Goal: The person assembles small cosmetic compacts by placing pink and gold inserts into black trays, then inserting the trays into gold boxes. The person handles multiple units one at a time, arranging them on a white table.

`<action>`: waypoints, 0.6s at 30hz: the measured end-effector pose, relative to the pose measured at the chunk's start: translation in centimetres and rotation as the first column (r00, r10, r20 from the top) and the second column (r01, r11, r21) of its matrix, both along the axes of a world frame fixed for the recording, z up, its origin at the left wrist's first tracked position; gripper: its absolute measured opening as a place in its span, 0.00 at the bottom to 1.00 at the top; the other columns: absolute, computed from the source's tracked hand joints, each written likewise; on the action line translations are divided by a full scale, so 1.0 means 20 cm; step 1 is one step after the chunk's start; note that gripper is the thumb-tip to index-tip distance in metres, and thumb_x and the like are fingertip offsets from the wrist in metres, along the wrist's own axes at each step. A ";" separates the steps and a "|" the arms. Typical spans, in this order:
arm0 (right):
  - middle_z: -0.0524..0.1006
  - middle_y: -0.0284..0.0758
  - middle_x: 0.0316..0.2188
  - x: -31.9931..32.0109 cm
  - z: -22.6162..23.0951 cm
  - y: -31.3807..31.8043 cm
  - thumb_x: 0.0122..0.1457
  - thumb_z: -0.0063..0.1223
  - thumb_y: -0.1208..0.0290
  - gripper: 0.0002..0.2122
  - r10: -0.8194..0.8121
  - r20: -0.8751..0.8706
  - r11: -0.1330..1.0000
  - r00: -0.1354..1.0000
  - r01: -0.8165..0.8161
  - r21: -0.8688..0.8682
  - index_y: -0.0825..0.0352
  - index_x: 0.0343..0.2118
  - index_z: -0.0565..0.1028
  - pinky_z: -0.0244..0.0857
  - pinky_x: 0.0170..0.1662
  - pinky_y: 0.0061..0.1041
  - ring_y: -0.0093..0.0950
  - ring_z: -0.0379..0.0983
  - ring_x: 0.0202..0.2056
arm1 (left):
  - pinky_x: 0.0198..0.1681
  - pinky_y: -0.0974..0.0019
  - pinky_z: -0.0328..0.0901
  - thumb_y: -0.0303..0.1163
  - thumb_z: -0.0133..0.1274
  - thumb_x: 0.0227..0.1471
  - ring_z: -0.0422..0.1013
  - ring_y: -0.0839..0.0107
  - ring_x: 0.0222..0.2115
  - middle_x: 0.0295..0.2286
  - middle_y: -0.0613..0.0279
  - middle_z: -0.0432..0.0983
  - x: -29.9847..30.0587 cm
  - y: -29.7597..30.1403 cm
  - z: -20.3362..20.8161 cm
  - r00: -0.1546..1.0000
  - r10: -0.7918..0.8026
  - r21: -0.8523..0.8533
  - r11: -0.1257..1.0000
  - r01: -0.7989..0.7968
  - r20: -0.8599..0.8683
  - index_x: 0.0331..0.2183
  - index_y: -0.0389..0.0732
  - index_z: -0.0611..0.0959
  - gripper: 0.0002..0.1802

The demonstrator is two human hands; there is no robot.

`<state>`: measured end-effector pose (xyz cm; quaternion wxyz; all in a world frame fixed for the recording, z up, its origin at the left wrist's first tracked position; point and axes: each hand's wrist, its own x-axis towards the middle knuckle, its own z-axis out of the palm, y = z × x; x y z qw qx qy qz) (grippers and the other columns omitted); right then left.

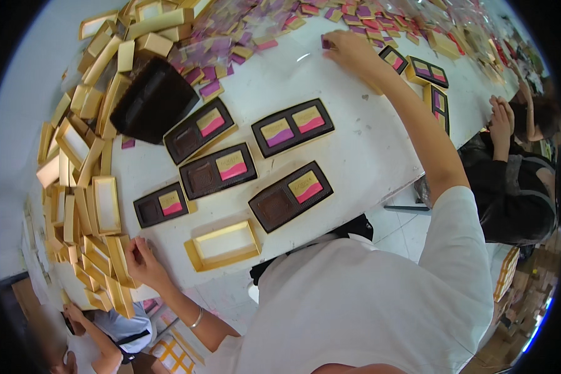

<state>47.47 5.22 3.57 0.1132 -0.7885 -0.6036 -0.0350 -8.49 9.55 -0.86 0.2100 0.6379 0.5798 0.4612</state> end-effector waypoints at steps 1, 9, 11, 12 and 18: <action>0.74 0.43 0.34 0.03 -0.04 0.03 0.51 0.52 0.68 0.10 0.023 0.018 0.998 1.000 -0.024 0.064 0.68 0.34 0.73 0.64 0.40 0.38 0.42 0.71 0.37 | 0.32 0.76 0.64 0.31 0.52 0.54 0.70 0.78 0.29 0.27 0.63 0.75 0.01 0.00 0.00 1.000 0.007 -0.003 1.000 -0.007 0.002 0.32 0.32 0.78 0.10; 0.72 0.44 0.37 0.00 -0.04 -0.04 0.52 0.46 0.75 0.11 0.190 0.123 0.981 0.974 -0.193 0.012 0.66 0.39 0.74 0.65 0.42 0.35 0.41 0.71 0.38 | 0.29 0.78 0.63 0.30 0.53 0.53 0.68 0.80 0.26 0.25 0.64 0.75 0.03 0.00 0.00 0.999 0.004 0.055 0.998 -0.007 0.044 0.31 0.31 0.79 0.09; 0.72 0.42 0.38 -0.03 -0.04 -0.07 0.53 0.46 0.75 0.11 0.171 0.023 0.985 0.985 -0.171 -0.004 0.66 0.40 0.73 0.65 0.43 0.33 0.40 0.71 0.38 | 0.30 0.77 0.64 0.30 0.54 0.52 0.68 0.80 0.26 0.25 0.63 0.75 0.03 0.00 -0.01 0.997 0.015 0.068 0.997 -0.020 0.078 0.31 0.31 0.79 0.09; 0.72 0.42 0.38 -0.04 -0.03 -0.09 0.53 0.46 0.75 0.11 0.160 -0.025 0.987 0.987 -0.160 -0.015 0.66 0.40 0.73 0.65 0.43 0.32 0.40 0.71 0.38 | 0.30 0.77 0.64 0.30 0.54 0.52 0.68 0.80 0.26 0.25 0.63 0.75 0.03 0.00 0.00 0.997 0.010 0.071 0.997 -0.016 0.077 0.31 0.31 0.79 0.10; 0.73 0.39 0.40 -0.36 0.13 -0.25 0.49 0.52 0.83 0.16 0.369 -0.503 0.881 0.782 -0.122 0.456 0.68 0.44 0.72 0.66 0.45 0.26 0.33 0.72 0.40 | 0.30 0.77 0.64 0.29 0.54 0.52 0.69 0.79 0.26 0.25 0.62 0.76 0.03 -0.01 0.00 0.995 0.016 0.087 0.996 -0.024 0.096 0.31 0.31 0.79 0.09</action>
